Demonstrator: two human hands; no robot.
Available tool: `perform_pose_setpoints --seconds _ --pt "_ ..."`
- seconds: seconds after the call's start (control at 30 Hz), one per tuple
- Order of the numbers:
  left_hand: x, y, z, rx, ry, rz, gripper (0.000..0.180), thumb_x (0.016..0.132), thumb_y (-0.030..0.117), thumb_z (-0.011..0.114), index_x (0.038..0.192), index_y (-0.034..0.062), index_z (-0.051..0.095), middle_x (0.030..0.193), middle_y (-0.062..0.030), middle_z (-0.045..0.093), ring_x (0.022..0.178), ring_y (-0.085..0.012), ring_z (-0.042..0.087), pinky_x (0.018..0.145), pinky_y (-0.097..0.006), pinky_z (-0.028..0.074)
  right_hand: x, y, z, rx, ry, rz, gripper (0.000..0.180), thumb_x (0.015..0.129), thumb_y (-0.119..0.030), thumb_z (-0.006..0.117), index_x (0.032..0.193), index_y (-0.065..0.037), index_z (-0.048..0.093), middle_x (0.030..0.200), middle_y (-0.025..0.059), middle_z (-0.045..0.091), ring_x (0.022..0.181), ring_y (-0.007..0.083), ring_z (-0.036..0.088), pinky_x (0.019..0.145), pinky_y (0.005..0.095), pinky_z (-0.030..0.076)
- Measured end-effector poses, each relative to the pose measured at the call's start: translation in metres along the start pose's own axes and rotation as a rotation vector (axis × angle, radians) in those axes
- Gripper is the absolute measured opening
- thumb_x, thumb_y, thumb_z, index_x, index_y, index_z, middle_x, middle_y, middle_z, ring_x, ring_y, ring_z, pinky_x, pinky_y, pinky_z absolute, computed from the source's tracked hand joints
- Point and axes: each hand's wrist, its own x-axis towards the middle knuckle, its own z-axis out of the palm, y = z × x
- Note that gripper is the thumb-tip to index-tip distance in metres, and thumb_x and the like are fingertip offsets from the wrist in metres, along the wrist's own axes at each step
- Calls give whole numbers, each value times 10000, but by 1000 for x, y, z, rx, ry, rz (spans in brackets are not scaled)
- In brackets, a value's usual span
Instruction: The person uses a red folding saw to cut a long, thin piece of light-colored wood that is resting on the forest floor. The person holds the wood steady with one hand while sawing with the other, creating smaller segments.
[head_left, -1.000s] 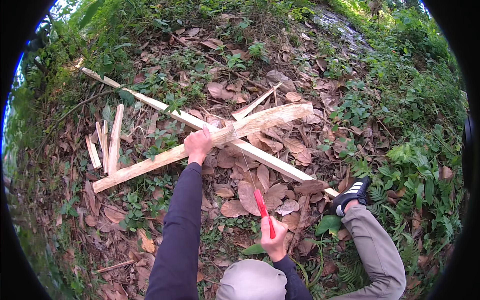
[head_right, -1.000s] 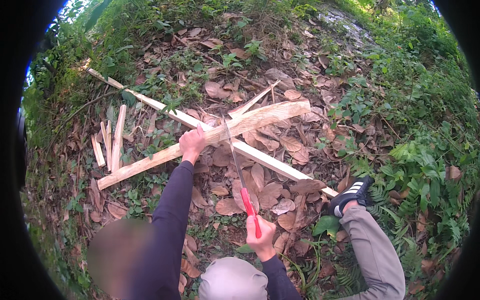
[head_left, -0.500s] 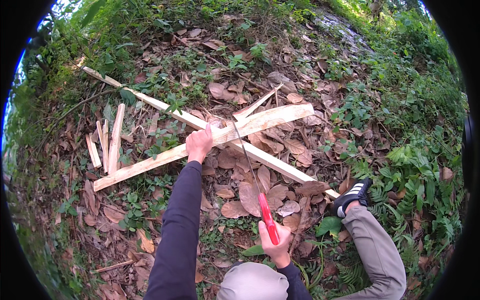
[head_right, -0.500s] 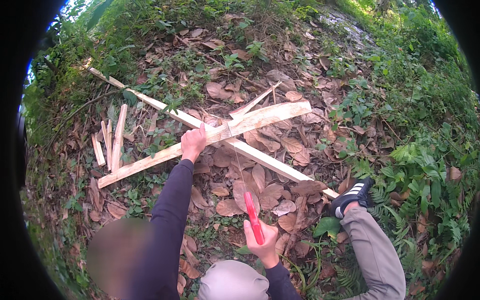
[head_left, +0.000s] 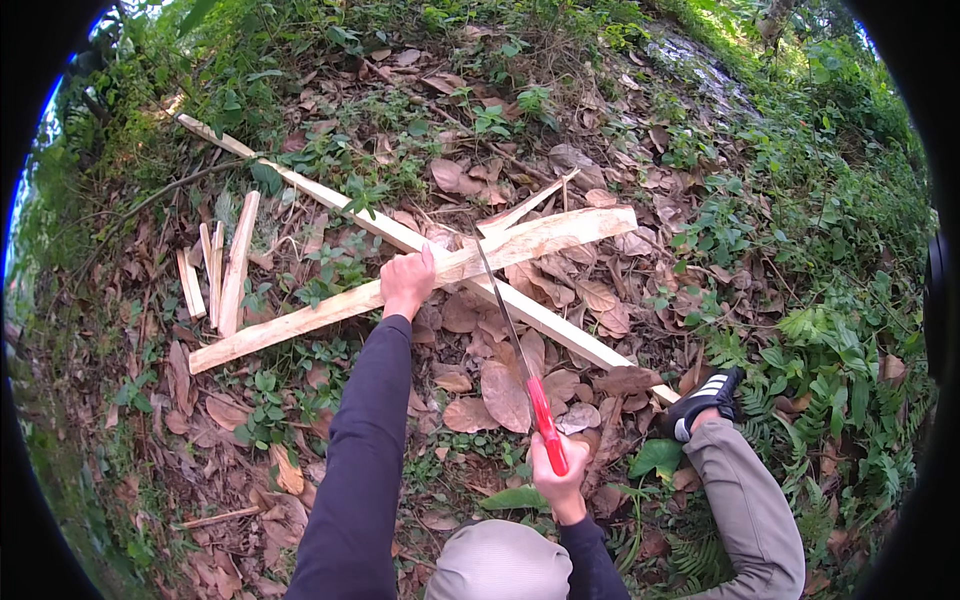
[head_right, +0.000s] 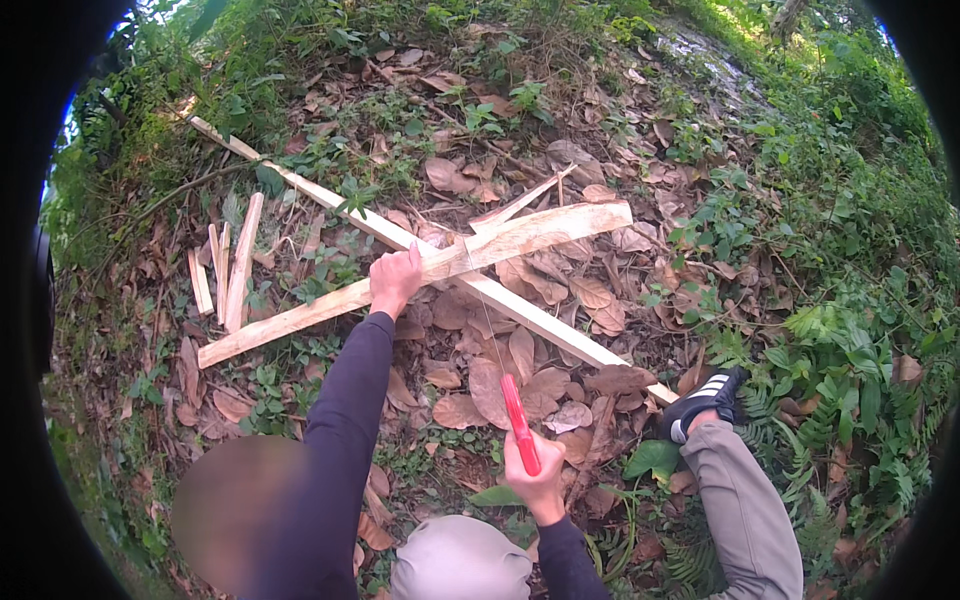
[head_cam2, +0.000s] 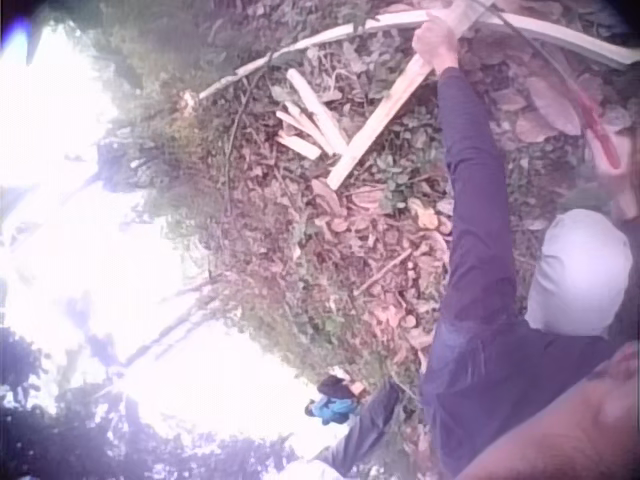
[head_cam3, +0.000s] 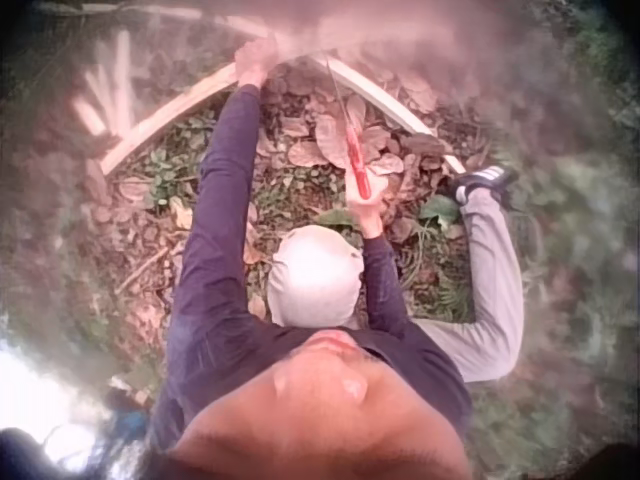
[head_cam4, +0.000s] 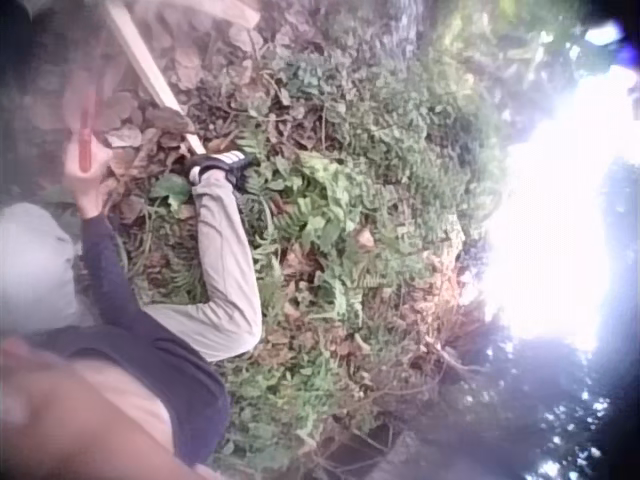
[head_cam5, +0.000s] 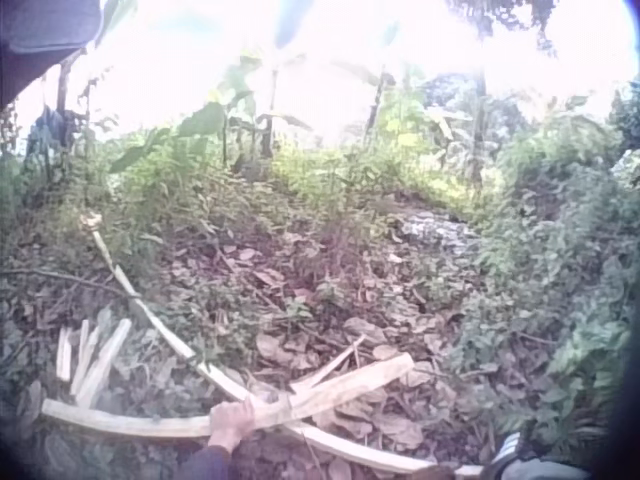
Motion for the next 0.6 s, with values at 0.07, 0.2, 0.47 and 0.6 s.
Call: perform_pose_setpoints --seconds 0.07,0.2,0.47,0.6 --pt "-2 -1 0 -13 28 72 519 996 355 447 716 43 752 721 -207 703 693 -403 706 713 -501 573 24 -7 12 4 -27 -40 114 850 -30 669 743 3 650 513 84 529 419 177 561 461 324 415" --pt "1 -6 -1 13 37 37 484 966 338 464 714 40 750 703 -212 695 675 -404 703 717 -498 576 53 4 37 43 -8 -58 113 834 -35 669 731 0 641 532 115 544 443 208 592 470 338 429" --pt "1 3 1 -24 49 106 460 933 319 481 695 28 746 707 -220 694 672 -399 705 721 -493 580 27 16 24 28 32 -111 117 784 -27 667 692 -4 598 533 128 545 438 242 583 475 359 439" --pt "3 -8 3 7 24 77 447 930 311 476 707 44 756 708 -219 696 668 -397 706 700 -494 580 33 16 27 -55 38 -55 149 799 -50 694 694 -20 592 544 105 533 460 251 563 483 352 415"
